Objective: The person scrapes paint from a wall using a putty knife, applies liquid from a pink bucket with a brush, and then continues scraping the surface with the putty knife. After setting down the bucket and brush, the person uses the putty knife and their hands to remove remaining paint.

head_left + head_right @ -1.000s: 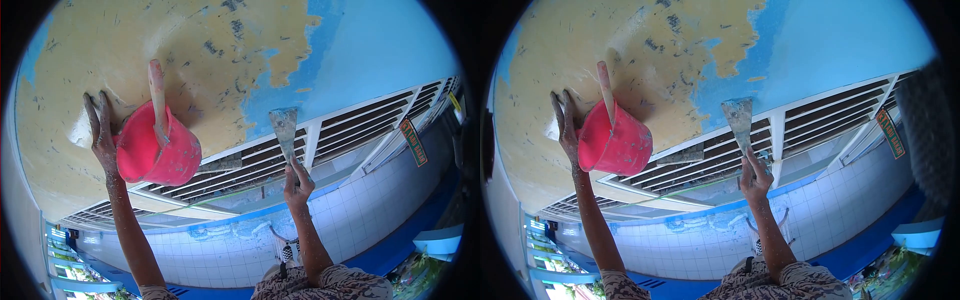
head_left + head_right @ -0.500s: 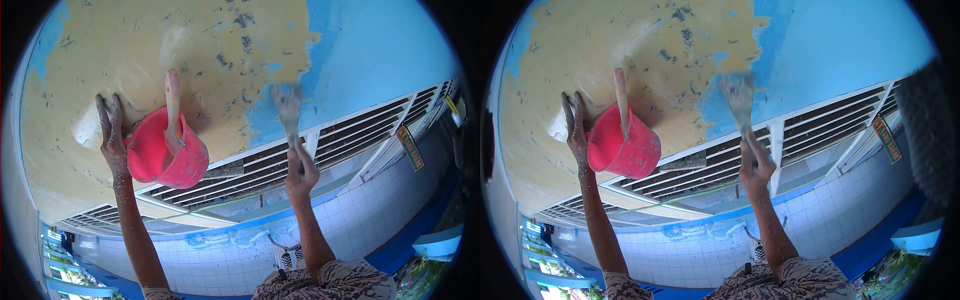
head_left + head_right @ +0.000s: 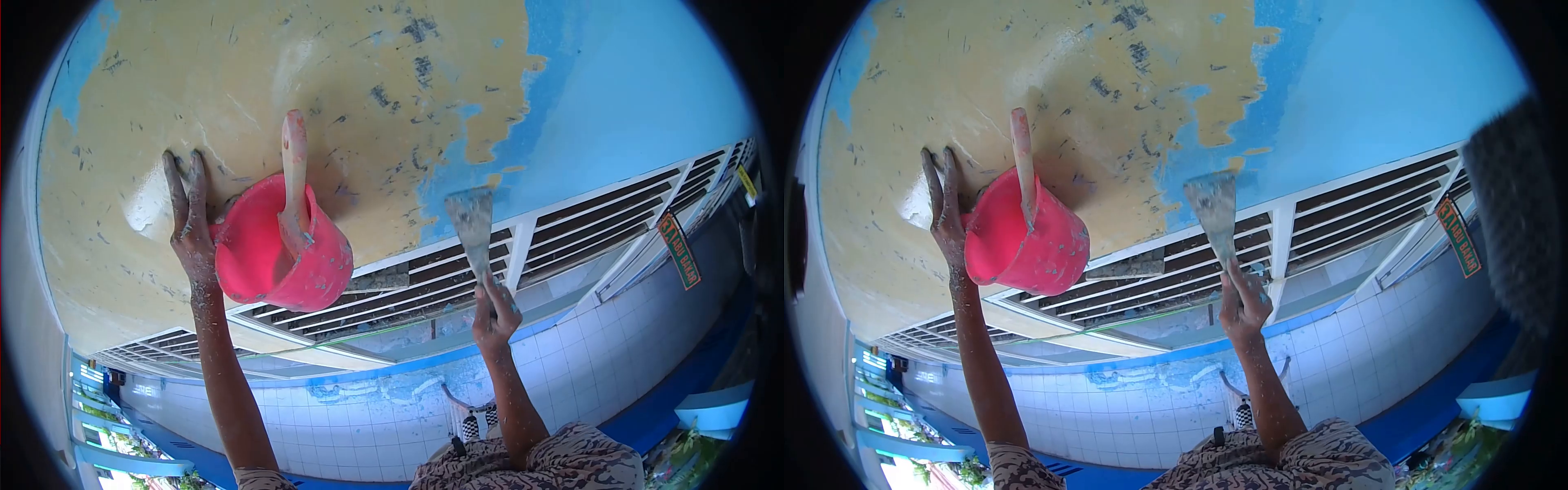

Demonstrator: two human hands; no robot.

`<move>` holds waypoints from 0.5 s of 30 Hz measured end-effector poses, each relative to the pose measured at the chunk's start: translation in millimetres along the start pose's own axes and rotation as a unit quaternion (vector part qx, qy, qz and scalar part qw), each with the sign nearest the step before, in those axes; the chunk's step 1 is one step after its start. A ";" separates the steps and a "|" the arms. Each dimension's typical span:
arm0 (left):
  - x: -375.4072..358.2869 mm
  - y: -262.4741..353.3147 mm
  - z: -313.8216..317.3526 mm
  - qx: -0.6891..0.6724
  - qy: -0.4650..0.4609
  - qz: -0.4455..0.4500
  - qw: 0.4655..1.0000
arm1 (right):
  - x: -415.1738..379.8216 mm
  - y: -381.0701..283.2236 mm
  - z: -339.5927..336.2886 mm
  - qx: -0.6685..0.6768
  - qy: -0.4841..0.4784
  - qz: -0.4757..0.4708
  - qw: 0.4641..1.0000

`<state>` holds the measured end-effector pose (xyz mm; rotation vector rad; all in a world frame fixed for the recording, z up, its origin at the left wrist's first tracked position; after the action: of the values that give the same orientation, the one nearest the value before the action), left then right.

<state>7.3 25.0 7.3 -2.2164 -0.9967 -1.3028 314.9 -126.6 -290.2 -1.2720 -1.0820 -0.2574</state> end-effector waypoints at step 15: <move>-5.3 -10.0 -4.1 0.006 0.004 0.043 0.999 | -39.0 34.7 12.5 -0.002 0.000 -0.032 1.000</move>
<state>-4.1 27.1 4.5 -2.2177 -0.8937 -1.2652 312.4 -119.3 -343.3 -1.2425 -1.1231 -0.3073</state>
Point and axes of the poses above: each hand's wrist, its own x-axis towards the middle knuckle, its own z-axis out of the palm, y = z × x, the point moved 2 cm from there along x, towards the middle knuckle, and after that the axes turned 10 degrees about -x, right-handed, at the moved point
